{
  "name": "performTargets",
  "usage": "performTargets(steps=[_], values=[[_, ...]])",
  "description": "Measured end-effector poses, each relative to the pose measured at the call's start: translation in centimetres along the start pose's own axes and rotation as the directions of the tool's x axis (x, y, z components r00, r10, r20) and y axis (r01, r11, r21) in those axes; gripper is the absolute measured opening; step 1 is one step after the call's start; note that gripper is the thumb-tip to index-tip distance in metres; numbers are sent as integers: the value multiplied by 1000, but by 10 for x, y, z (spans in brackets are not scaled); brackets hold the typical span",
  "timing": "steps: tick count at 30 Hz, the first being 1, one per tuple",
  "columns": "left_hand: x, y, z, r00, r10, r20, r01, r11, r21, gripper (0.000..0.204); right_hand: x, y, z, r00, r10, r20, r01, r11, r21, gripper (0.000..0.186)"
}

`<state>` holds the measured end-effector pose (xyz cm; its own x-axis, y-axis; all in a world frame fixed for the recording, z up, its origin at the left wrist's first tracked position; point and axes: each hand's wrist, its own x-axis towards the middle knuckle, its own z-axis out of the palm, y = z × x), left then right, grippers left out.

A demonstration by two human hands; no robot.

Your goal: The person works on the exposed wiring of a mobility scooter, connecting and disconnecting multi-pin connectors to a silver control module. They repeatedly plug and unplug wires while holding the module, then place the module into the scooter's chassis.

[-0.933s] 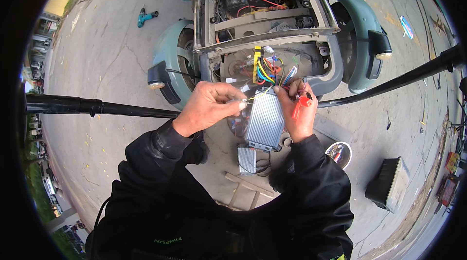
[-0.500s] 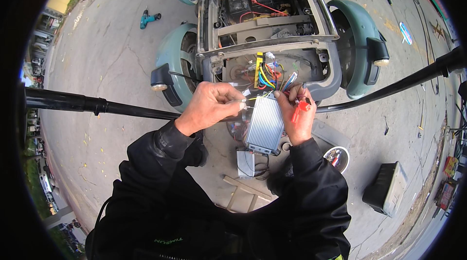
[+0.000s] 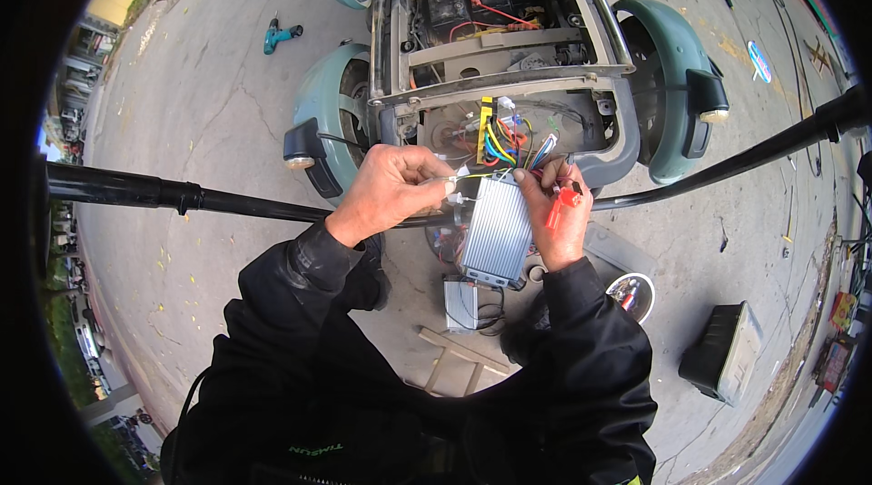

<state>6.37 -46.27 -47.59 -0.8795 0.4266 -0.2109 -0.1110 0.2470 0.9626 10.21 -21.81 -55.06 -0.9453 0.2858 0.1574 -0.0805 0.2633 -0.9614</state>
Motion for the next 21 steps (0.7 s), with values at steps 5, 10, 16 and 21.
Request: performTargets(steps=[5,10,16,21], values=[[1,-1,0,1000,-15,-3,15,1000,-3,14,0,1,1,1000,-12,-15,12,1000,18,46],[1,-4,1,996,-33,79,28,997,66,14,-1,2,0,1000,-16,-26,15,999,-39,46],[-2,-13,33,982,161,94,-186,854,486,25,-3,3,2,998,-30,-53,27,997,-71,48],[2,-18,63,912,398,105,-374,695,614,60,-4,0,5,998,-28,-51,30,999,32,45]])
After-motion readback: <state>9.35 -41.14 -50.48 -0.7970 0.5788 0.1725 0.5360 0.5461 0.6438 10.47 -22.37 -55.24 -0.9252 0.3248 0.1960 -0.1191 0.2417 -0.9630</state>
